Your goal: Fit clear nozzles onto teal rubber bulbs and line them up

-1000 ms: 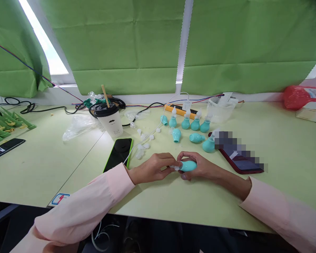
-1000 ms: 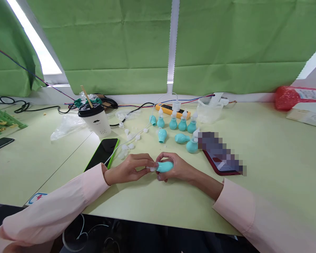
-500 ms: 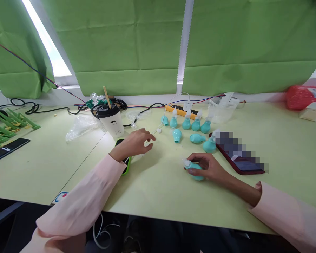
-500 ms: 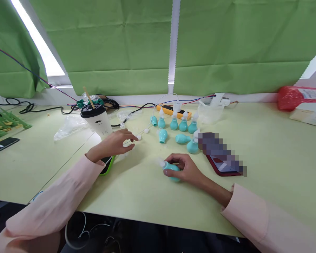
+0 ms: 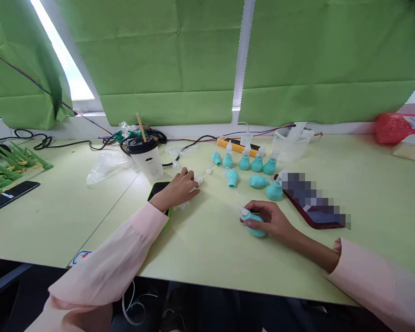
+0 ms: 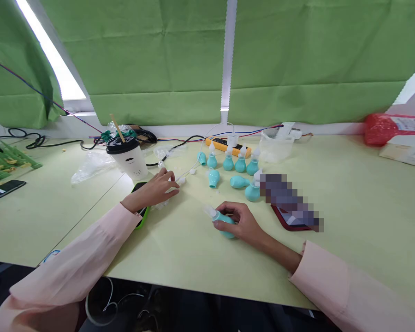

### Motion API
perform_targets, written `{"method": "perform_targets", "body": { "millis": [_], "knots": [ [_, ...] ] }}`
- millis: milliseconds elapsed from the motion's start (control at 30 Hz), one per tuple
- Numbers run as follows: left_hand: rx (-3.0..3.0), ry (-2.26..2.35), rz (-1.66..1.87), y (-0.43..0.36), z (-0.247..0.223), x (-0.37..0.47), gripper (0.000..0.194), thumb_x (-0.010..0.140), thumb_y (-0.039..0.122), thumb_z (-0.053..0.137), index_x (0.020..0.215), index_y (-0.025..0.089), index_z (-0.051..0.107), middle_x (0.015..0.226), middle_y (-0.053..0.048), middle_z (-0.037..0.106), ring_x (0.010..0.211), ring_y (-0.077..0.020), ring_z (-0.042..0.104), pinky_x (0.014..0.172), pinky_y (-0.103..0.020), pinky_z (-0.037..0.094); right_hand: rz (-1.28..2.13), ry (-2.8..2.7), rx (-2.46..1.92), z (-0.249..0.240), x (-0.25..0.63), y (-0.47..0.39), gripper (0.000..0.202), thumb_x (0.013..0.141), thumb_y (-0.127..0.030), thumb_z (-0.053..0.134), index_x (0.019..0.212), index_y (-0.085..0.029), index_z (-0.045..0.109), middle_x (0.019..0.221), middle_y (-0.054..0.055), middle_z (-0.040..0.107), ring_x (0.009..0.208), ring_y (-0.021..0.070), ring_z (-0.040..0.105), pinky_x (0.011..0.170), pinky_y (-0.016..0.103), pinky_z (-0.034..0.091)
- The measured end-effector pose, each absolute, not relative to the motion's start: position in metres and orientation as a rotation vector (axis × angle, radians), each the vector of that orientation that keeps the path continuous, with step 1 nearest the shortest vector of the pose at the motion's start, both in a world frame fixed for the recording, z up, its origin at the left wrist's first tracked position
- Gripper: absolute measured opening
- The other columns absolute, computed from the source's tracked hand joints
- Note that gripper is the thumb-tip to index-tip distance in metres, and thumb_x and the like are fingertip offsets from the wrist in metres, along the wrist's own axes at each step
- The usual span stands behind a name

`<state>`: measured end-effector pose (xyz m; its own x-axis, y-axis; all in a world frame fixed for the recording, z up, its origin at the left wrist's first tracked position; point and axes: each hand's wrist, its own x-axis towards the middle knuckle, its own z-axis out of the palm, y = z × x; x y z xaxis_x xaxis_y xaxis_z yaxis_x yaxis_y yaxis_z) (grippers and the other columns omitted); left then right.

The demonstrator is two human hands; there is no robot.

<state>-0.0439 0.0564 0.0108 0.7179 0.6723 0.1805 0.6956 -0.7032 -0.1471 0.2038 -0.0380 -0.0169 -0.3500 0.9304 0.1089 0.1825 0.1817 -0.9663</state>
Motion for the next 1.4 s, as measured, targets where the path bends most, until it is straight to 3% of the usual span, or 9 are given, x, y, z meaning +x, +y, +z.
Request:
{"method": "perform_targets", "body": {
  "millis": [233, 333, 633, 733, 833, 1100, 1267, 1400],
  "knots": [
    [-2.748, -1.035, -0.253, 0.051, 0.016, -0.036, 0.027, 0.081, 0.033, 0.040, 0.085, 0.013, 0.058, 0.090, -0.009, 0.051, 0.091, -0.0207, 0.041, 0.077, -0.032, 0.038, 1.173, -1.705, -1.080, -0.017, 0.203, -0.038, 0.018, 0.064, -0.030, 0.062, 0.073, -0.017, 0.055, 0.070, 0.002, 0.058, 0.069, 0.0158, 0.054, 0.064, 0.028, 0.044],
    [-2.829, -1.087, -0.344, 0.043, 0.018, -0.027, 0.027, 0.085, 0.029, 0.031, 0.088, 0.013, 0.053, 0.085, -0.007, 0.054, 0.083, -0.0154, 0.047, 0.071, -0.026, 0.040, 1.105, -1.721, -1.105, -0.018, 0.202, -0.039, 0.018, 0.064, -0.030, 0.062, 0.074, -0.017, 0.056, 0.071, 0.002, 0.057, 0.068, 0.0151, 0.054, 0.063, 0.027, 0.044],
    [-2.909, -0.902, -0.176, 0.029, -0.007, -0.009, 0.024, 0.084, 0.025, 0.032, 0.095, 0.013, 0.050, 0.090, -0.009, 0.052, 0.077, -0.0160, 0.051, 0.064, -0.027, 0.043, 0.968, -1.808, -1.143, -0.020, 0.198, -0.041, 0.017, 0.065, -0.028, 0.061, 0.077, -0.017, 0.056, 0.071, 0.001, 0.057, 0.065, 0.0135, 0.053, 0.060, 0.025, 0.046],
    [-3.092, -1.046, -0.345, 0.029, -0.001, -0.012, 0.022, 0.078, 0.025, 0.046, 0.096, 0.014, 0.051, 0.091, -0.007, 0.052, 0.073, -0.0135, 0.052, 0.064, -0.027, 0.044, 0.927, -1.821, -1.162, -0.019, 0.196, -0.042, 0.016, 0.065, -0.029, 0.060, 0.076, -0.018, 0.057, 0.071, 0.001, 0.058, 0.065, 0.0139, 0.054, 0.060, 0.026, 0.047],
    [-3.344, -1.269, -0.632, 0.025, 0.009, -0.012, 0.018, 0.069, 0.023, 0.057, 0.083, 0.013, 0.055, 0.081, -0.004, 0.055, 0.068, -0.0116, 0.052, 0.063, -0.025, 0.046, 0.850, -1.815, -1.204, -0.019, 0.195, -0.044, 0.017, 0.065, -0.029, 0.060, 0.078, -0.018, 0.057, 0.072, 0.001, 0.059, 0.067, 0.0145, 0.055, 0.061, 0.026, 0.047],
    [-3.873, -1.467, -1.630, 0.012, 0.013, -0.006, 0.031, 0.056, 0.018, 0.068, 0.082, 0.011, 0.055, 0.091, -0.009, 0.061, 0.086, -0.0172, 0.056, 0.071, -0.030, 0.049, 0.390, -1.907, -1.155, -0.018, 0.195, -0.047, 0.017, 0.066, -0.028, 0.059, 0.081, -0.020, 0.056, 0.073, 0.001, 0.060, 0.066, 0.0144, 0.056, 0.061, 0.027, 0.045],
    [-3.809, -1.623, -1.862, 0.011, 0.011, -0.005, 0.033, 0.057, 0.017, 0.068, 0.085, 0.011, 0.053, 0.093, -0.011, 0.063, 0.084, -0.0169, 0.059, 0.076, -0.031, 0.046, 0.252, -1.927, -1.066, -0.021, 0.196, -0.047, 0.018, 0.067, -0.025, 0.059, 0.083, -0.021, 0.055, 0.075, 0.002, 0.060, 0.067, 0.0150, 0.057, 0.062, 0.029, 0.046],
    [-3.704, -1.732, -1.978, 0.007, 0.010, -0.002, 0.029, 0.054, 0.015, 0.070, 0.076, 0.011, 0.051, 0.086, -0.009, 0.066, 0.082, -0.0182, 0.061, 0.074, -0.031, 0.048, 0.175, -1.942, -1.030, -0.023, 0.195, -0.048, 0.020, 0.067, -0.023, 0.059, 0.086, -0.020, 0.054, 0.077, 0.003, 0.060, 0.069, 0.0152, 0.057, 0.063, 0.029, 0.047]
  ]
}}
